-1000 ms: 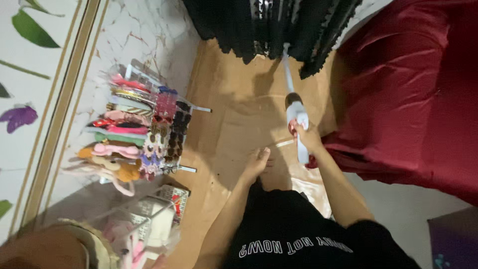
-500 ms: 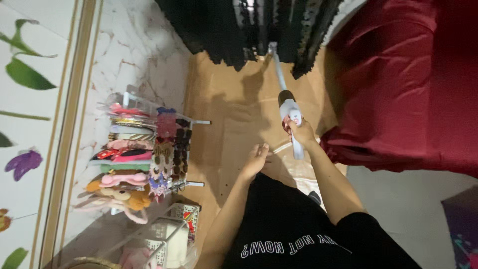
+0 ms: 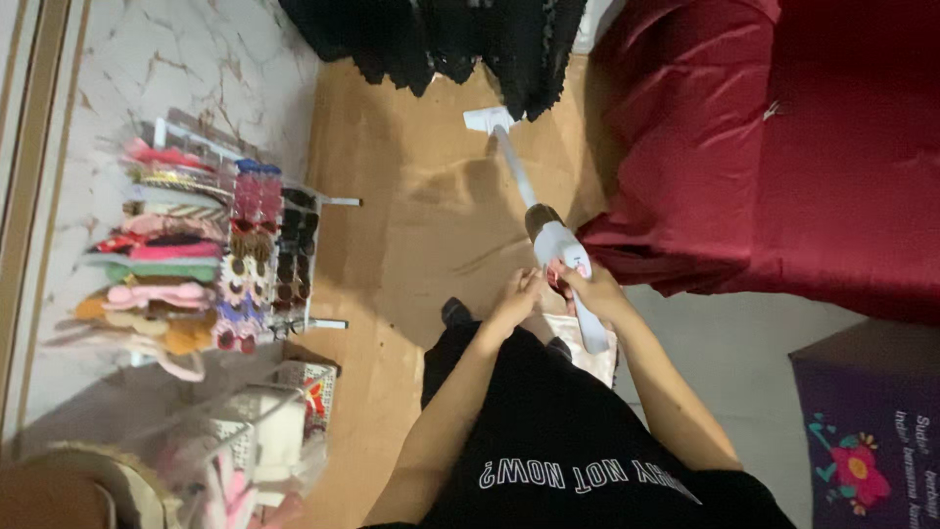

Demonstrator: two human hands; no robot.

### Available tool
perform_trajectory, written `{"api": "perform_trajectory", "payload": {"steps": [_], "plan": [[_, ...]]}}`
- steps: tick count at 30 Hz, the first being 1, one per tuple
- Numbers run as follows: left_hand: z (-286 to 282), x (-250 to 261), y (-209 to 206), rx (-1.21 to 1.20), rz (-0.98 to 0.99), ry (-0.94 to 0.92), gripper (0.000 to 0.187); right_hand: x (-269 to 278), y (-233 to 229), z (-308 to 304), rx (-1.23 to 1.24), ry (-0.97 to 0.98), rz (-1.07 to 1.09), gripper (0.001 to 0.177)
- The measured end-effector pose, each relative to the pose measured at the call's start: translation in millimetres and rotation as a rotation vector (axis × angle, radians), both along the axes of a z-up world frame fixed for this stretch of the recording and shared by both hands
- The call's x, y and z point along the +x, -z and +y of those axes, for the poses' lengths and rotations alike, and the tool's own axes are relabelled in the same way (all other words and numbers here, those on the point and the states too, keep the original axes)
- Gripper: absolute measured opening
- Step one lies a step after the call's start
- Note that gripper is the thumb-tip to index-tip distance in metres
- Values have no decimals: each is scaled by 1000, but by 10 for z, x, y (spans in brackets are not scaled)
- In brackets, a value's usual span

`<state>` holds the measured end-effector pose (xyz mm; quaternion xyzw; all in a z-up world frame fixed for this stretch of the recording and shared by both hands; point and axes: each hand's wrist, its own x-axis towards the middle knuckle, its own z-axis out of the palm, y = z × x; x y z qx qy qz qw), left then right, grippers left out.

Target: The person cleans the floor of a room by hand with a handheld vacuum cleaner, moving the nozzle across the floor surface around a bed and a storage rack.

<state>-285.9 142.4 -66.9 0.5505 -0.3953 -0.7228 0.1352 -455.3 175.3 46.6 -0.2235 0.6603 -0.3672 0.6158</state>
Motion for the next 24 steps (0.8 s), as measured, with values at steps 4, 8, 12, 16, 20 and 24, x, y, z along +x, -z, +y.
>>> {"api": "perform_trajectory", "payload": {"steps": [4,8,12,16,20,24], "plan": [[445,-348,206,-320,22,-72,49,-164,-299,464,93,-29,-38,32],[598,-538,144,-292,-50,-138,52,-223,-504,692,116,-44,-231,32],[456,-471,77,-281,-32,-170,57,-90,-427,610,28,15,-229,28],[181,-237,284,-200,76,-173,55,173,-197,248,-22,129,-152,27],[-207,18,626,-158,-8,-105,68,436,191,-383,-47,150,-51,30],[-617,542,543,-156,-7,-106,78,640,533,-1142,-169,170,135,27]]}}
